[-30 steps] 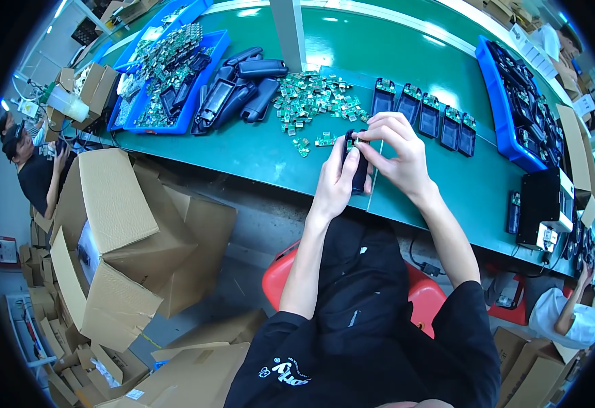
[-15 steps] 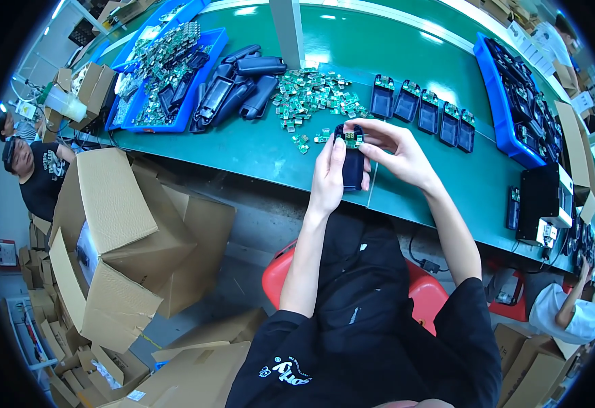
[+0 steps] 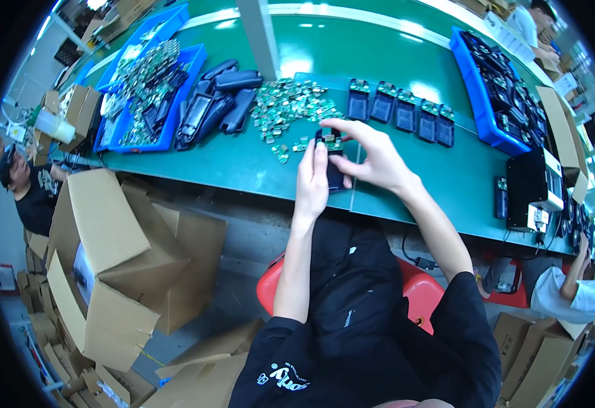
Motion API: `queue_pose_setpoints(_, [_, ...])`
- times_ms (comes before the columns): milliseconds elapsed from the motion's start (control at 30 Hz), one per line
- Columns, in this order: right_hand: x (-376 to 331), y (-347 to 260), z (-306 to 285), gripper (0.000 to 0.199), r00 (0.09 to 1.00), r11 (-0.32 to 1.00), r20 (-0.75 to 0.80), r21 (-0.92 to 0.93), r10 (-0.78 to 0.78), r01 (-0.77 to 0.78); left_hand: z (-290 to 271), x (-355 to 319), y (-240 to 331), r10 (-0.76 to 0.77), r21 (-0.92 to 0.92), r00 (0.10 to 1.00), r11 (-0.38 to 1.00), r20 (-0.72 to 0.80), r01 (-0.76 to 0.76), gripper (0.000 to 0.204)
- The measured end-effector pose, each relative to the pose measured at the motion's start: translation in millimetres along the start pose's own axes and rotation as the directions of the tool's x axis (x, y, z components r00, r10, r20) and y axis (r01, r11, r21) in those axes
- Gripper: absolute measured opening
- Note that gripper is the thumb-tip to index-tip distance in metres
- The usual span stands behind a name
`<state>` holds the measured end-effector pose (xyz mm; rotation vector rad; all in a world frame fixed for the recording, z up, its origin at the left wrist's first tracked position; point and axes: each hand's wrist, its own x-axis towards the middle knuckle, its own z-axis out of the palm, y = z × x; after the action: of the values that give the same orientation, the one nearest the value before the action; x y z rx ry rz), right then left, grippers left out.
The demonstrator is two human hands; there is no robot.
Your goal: The person assembles electronic devices by hand, picking up a plastic housing and a circuit board, fitting the board into the housing, and placing the assembled unit onto the table. This process is repeated for several devices, handling one housing and one circuit board at a time.
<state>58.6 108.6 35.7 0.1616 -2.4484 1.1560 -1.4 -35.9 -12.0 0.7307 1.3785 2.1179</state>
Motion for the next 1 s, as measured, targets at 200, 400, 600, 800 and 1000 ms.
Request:
queue_pose_setpoints(200, [-4.9,-2.9,-13.6,0.047,0.990,0.962,-0.018,-0.238,-0.141,0.132,-1.9,-0.5,4.3,-0.064,0.153,0.996,0.987,0.054,0.055,0.043])
queue_pose_setpoints(400, [-17.0,-12.7,-105.5,0.040,0.978,0.927,-0.205,-0.375,-0.049,-0.032,2.0,0.8,-2.6,0.039,0.019,0.999,0.999,0.017,-0.039,0.047])
queue_pose_setpoints(600, [-44.5,44.7,-230.7,0.040,0.979,0.744,-0.087,-0.639,0.184,-0.197,1.2,3.1,-1.4,0.011,0.091,0.996,0.996,0.091,-0.019,0.043])
queue_pose_setpoints(800, [-61.1,107.0,-241.1,0.035,0.914,0.665,0.058,-0.705,0.401,-0.247,-2.0,0.1,0.1,0.003,0.161,0.990,0.987,0.140,-0.026,0.043])
queue_pose_setpoints(1000, [-44.4,117.9,-242.3,0.037,0.843,0.622,0.109,-0.726,0.526,-0.295,-1.0,-3.5,-0.3,0.003,0.170,0.986,0.985,0.169,-0.032,0.038])
